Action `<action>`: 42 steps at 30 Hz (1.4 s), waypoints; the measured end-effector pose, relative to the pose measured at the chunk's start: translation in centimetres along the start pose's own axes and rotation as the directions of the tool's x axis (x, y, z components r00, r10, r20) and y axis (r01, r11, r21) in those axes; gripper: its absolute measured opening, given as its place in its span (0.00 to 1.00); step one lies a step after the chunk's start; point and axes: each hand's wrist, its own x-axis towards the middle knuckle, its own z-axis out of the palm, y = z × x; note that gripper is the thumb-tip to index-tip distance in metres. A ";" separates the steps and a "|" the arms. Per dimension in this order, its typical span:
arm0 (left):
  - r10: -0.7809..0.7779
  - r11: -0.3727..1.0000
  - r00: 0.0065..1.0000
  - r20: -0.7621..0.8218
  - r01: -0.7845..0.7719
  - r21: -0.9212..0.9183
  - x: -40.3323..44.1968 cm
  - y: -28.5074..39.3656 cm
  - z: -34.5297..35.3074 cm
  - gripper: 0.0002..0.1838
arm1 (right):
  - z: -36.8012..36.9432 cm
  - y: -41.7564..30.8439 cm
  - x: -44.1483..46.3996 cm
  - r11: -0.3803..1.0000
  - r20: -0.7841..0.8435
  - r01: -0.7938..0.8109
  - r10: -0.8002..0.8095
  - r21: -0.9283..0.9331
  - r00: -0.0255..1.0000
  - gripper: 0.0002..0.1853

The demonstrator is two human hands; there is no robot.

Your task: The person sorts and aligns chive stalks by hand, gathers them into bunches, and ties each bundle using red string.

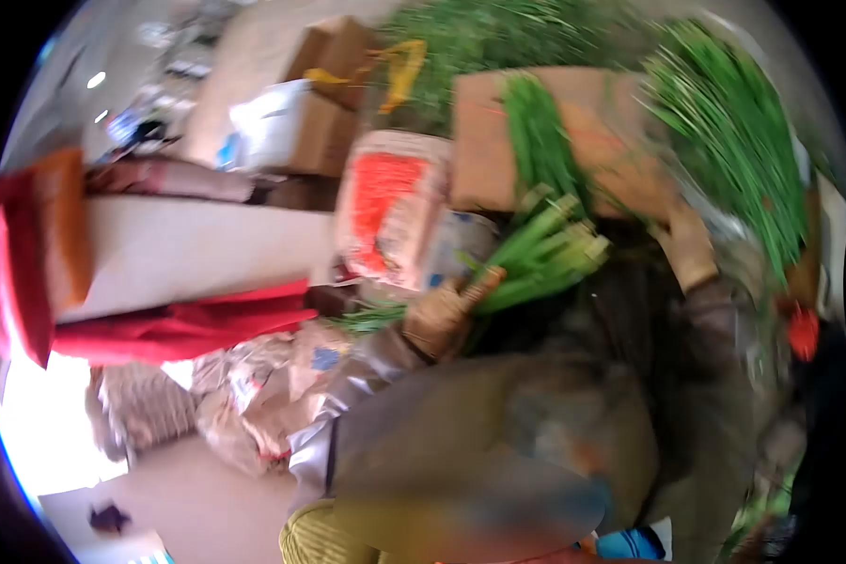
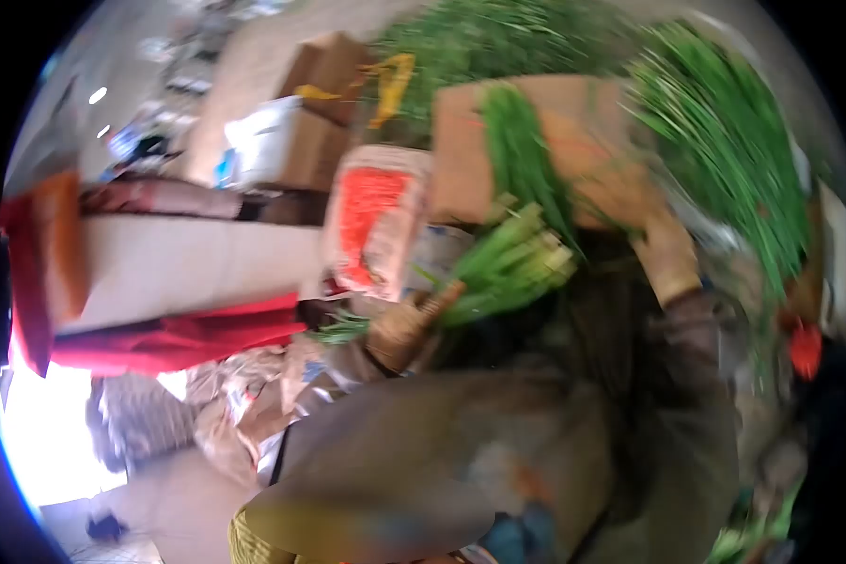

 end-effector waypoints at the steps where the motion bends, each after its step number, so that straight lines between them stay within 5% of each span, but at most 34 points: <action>1: -0.009 0.984 1.000 0.026 0.013 -0.179 0.0 -0.3 0.2 0.38 | -2.4 -1.5 1.5 0.836 0.233 -0.284 0.193 0.470 0.953 0.13; 2: 0.012 0.964 0.999 -0.032 -0.020 -0.266 0.5 -0.2 0.1 0.39 | -5.8 -4.8 2.3 0.191 0.457 -0.548 0.372 0.814 0.808 0.12; 4: -0.013 0.963 1.000 -0.002 0.012 -0.271 0.0 -0.4 0.1 0.41 | -8.4 -7.8 3.6 0.096 0.311 -0.350 0.289 0.932 0.905 0.08; 5: -0.024 0.962 0.999 -0.049 0.009 -0.273 0.1 -0.1 0.0 0.41 | -9.3 -9.7 4.3 0.207 0.279 -0.341 0.276 0.917 0.920 0.09; 8: 0.007 0.938 0.997 -0.076 -0.033 -0.344 -0.8 0.1 0.3 0.41 | -6.1 -13.2 4.5 0.155 0.497 -0.514 0.141 0.843 0.857 0.06; 11: -0.009 0.955 0.994 -0.106 -0.023 -0.295 -1.8 0.5 0.0 0.42 | -1.5 -14.2 3.2 0.306 0.465 -0.560 0.332 0.770 0.821 0.12; 13: 0.006 0.964 0.997 -0.077 -0.026 -0.265 -2.2 0.5 -0.3 0.41 | -0.9 -14.8 3.0 0.306 0.565 -0.642 0.309 0.703 0.765 0.15; 18: 0.020 0.977 0.999 -0.027 -0.025 -0.212 -3.1 1.0 -0.2 0.44 | -0.1 -14.1 3.6 0.007 0.705 -0.710 0.112 0.704 0.700 0.07; 22: -0.003 0.975 0.997 -0.078 -0.015 -0.222 -3.2 1.0 -0.3 0.41 | -3.3 -11.6 3.2 -0.227 0.683 -0.646 0.191 0.729 0.705 0.03; 23: -0.012 0.972 0.994 -0.109 -0.014 -0.236 -3.2 1.0 -0.3 0.39 | -3.6 -10.5 3.1 -0.106 0.594 -0.596 0.330 0.796 0.734 0.06; 25: 0.013 0.971 0.989 -0.147 -0.047 -0.234 -3.1 0.5 0.2 0.40 | -0.5 -5.9 2.3 0.728 0.232 -0.428 0.360 0.536 0.904 0.10; 27: 0.043 0.970 0.983 -0.179 -0.085 -0.229 -2.6 0.7 -0.2 0.40 | -2.8 -7.1 2.0 0.973 -0.027 -0.061 0.069 0.221 0.997 0.14; 28: 0.069 0.969 0.981 -0.182 -0.109 -0.221 -2.2 1.0 -0.6 0.40 | -4.1 -8.2 2.4 0.886 0.221 -0.206 0.121 0.415 0.968 0.16; 29: 0.075 0.969 0.980 -0.182 -0.114 -0.218 -1.9 1.0 -0.6 0.40 | -5.3 -9.4 3.0 0.880 0.381 -0.306 0.160 0.362 0.911 0.13; 33: 0.165 0.985 0.984 -0.066 -0.167 -0.032 -1.4 1.2 -1.0 0.37 | -1.8 -8.3 3.9 0.908 0.719 -0.184 -0.161 0.377 0.677 0.18; 34: 0.196 0.968 0.980 -0.034 -0.187 0.168 -2.1 1.2 -0.6 0.35 | -1.2 -8.3 4.1 0.914 0.770 -0.106 -0.263 0.392 0.581 0.18; 35: 0.209 0.965 0.966 -0.151 -0.178 0.194 -1.9 1.4 -0.6 0.35 | 2.4 -7.2 2.8 0.669 0.578 -0.140 -0.496 0.730 0.648 0.15; 36: 0.104 0.988 0.994 -0.021 -0.100 0.120 -2.3 1.7 0.2 0.37 | 0.7 -8.8 3.4 0.530 0.567 -0.291 -0.489 0.797 0.662 0.13; 37: 0.103 0.992 0.991 0.081 -0.108 0.061 -2.1 1.8 -0.1 0.39 | 1.9 -8.4 2.9 0.693 0.507 -0.016 -0.510 0.720 0.695 0.13; 38: 0.147 0.983 0.986 0.084 -0.136 -0.121 -1.5 1.3 -0.2 0.41 | 3.3 -7.8 2.2 0.600 0.550 -0.202 -0.479 0.774 0.684 0.12; 39: 0.060 0.995 0.987 0.152 -0.046 -0.093 -1.6 1.9 0.1 0.42 | 1.6 -9.2 2.5 0.435 0.552 -0.369 -0.443 0.821 0.707 0.10; 41: 0.085 0.971 0.985 0.149 -0.048 -0.235 -1.0 1.4 0.6 0.42 | 0.7 -8.6 2.9 0.398 0.774 -0.671 -0.429 0.625 0.466 0.13; 42: 0.089 0.983 0.983 0.159 -0.061 -0.173 -1.1 1.5 1.4 0.41 | 1.6 -7.7 2.3 0.280 0.796 -0.772 -0.419 0.571 0.437 0.16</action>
